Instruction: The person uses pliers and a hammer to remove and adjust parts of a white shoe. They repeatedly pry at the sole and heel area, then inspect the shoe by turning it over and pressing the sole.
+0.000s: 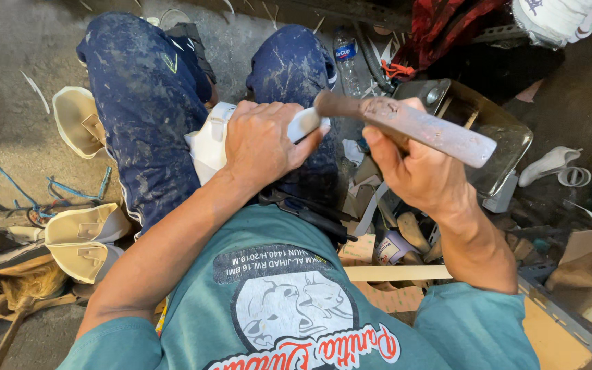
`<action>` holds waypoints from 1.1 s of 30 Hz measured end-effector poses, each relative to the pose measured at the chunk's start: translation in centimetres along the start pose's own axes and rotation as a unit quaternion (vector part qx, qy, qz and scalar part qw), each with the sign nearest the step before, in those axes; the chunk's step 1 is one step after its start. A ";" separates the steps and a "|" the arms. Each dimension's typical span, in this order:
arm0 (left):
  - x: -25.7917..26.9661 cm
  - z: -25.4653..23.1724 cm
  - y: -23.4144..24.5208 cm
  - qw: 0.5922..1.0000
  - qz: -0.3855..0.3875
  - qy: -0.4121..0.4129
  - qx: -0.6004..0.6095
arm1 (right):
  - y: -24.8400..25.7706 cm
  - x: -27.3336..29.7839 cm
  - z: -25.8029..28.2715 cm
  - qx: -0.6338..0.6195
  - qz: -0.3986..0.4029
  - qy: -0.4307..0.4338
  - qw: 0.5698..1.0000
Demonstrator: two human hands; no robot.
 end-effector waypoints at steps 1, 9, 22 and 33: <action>0.2 0.0 -0.1 1.000 -0.001 -0.007 0.002 | 0.0 -0.2 0.4 0.000 0.010 0.008 1.000; 0.8 -1.3 0.8 0.999 -0.032 -0.032 0.000 | -2.0 0.4 0.9 -0.007 0.044 0.037 0.998; 1.5 -2.1 1.5 0.996 -0.050 -0.065 0.018 | -0.3 3.5 -2.9 -0.091 -0.028 -0.051 0.994; 1.3 -2.8 1.9 0.996 -0.037 -0.075 0.031 | -1.7 3.9 -2.5 -0.083 0.031 -0.006 0.996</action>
Point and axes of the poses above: each hand's wrist, its own x-axis away from the middle knuckle, its own y-axis out of the back of the hand, z = x × y, the point moved 10 cm from there along -x, towards the middle knuckle, and after that the axes turned 2 degrees about x, right-handed, at the moved point
